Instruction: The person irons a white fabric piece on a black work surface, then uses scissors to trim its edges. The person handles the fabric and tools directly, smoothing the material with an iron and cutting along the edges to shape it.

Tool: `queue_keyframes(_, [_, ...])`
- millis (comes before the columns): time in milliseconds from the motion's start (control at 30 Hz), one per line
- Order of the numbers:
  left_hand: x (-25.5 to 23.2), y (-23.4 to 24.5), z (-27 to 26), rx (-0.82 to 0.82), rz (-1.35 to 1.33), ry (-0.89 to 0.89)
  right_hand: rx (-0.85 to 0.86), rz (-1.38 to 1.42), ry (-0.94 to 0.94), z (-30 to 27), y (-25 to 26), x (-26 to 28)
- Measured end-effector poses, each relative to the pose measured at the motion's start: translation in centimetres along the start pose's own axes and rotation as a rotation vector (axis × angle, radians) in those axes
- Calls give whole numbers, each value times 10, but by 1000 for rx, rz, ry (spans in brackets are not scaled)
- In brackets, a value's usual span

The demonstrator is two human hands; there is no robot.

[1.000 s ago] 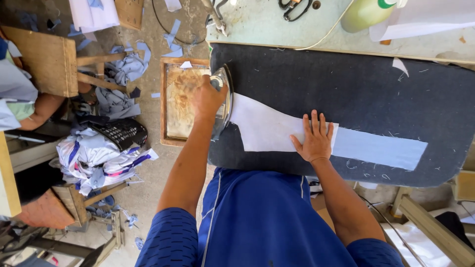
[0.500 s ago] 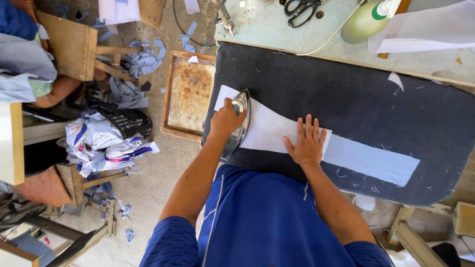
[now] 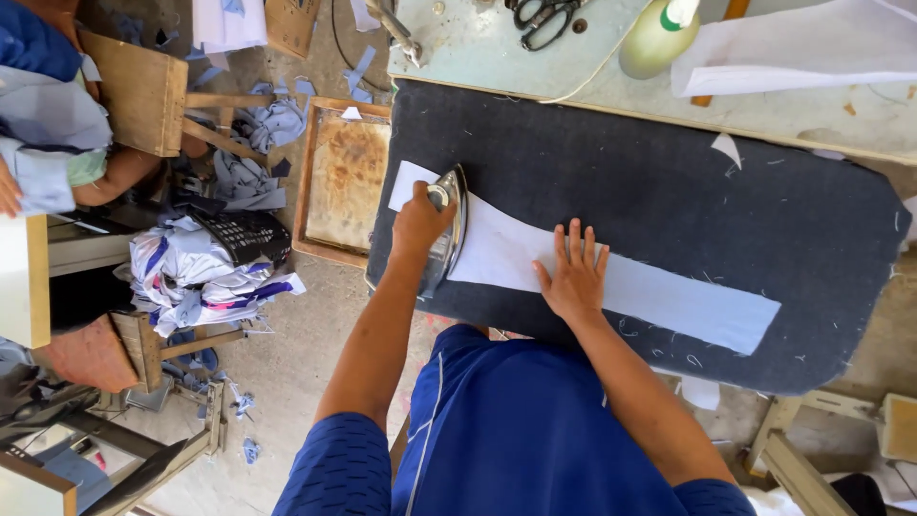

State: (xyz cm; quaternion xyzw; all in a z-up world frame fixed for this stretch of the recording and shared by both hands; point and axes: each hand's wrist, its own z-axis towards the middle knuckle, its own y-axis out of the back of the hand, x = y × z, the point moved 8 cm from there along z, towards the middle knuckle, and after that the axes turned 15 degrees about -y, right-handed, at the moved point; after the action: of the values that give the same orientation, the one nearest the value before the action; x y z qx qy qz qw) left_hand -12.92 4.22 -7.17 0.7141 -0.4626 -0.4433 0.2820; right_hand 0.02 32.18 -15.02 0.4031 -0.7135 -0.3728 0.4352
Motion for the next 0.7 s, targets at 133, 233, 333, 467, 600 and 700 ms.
queue_keyframes(133, [-9, -9, -13, 23, -12, -3, 28, -24, 3, -16, 10, -39])
queue_keyframes(233, [-24, -19, -39, 33, -6, 26, -8, -8, 57, -15, 14, -48])
queue_keyframes(333, [-44, -33, -59, 146, -1, 31, -14, 1, 40, -14, 11, -56])
queue_keyframes(467, [-57, -37, -57, 137, 25, -5, -41, 3, 51, -26, 14, -70])
queue_keyframes(600, [-65, -43, -61, 123, 53, -47, -66, 19, 85, -24, 14, -73])
queue_keyframes(700, [-93, -65, -78, 170, 75, -135, -66, 34, 112, -26, 17, -73])
